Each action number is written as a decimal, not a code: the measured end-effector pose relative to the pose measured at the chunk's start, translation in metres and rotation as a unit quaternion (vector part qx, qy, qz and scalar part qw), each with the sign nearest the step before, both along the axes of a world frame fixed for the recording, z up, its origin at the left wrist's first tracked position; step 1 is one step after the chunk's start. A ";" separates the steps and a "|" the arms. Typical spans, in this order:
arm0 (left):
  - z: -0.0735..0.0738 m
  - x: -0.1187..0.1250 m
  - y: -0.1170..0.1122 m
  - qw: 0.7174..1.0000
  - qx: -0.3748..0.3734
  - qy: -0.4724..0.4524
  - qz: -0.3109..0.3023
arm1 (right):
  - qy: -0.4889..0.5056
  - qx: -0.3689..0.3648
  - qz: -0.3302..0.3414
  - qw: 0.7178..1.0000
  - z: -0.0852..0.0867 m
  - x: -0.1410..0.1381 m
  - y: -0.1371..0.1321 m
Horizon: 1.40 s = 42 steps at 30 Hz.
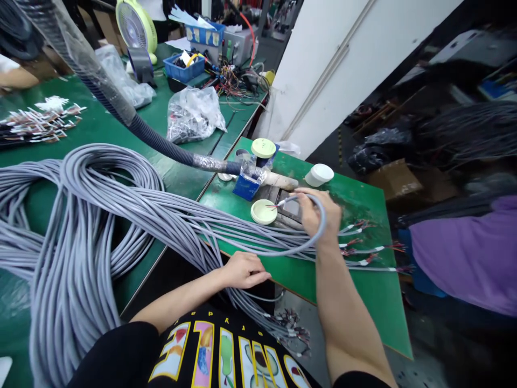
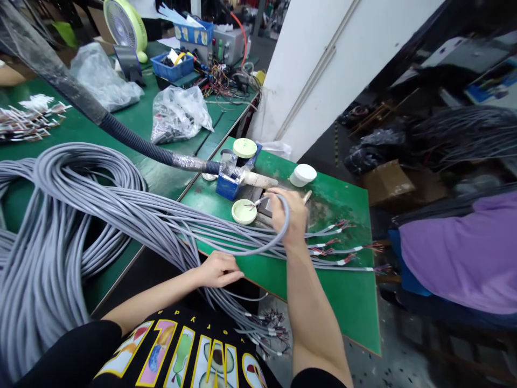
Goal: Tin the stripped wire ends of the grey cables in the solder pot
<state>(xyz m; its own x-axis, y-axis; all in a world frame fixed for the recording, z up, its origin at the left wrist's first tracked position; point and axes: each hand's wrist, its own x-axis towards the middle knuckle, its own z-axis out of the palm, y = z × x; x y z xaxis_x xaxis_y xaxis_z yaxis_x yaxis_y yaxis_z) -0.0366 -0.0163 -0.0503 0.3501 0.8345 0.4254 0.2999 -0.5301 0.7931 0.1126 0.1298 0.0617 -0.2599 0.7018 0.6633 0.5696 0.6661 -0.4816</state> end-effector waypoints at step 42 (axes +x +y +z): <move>0.008 -0.001 0.004 1.000 0.001 0.010 -0.021 | -0.127 -0.025 -0.147 0.981 -0.051 0.070 0.065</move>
<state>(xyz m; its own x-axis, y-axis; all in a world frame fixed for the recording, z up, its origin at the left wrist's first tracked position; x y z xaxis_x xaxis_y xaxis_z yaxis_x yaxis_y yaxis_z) -0.0375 -0.0124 -0.0428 0.3931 0.8182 0.4194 0.2932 -0.5439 0.7862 0.1823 0.1950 0.0109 -0.1927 0.8014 0.5662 0.8394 0.4335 -0.3279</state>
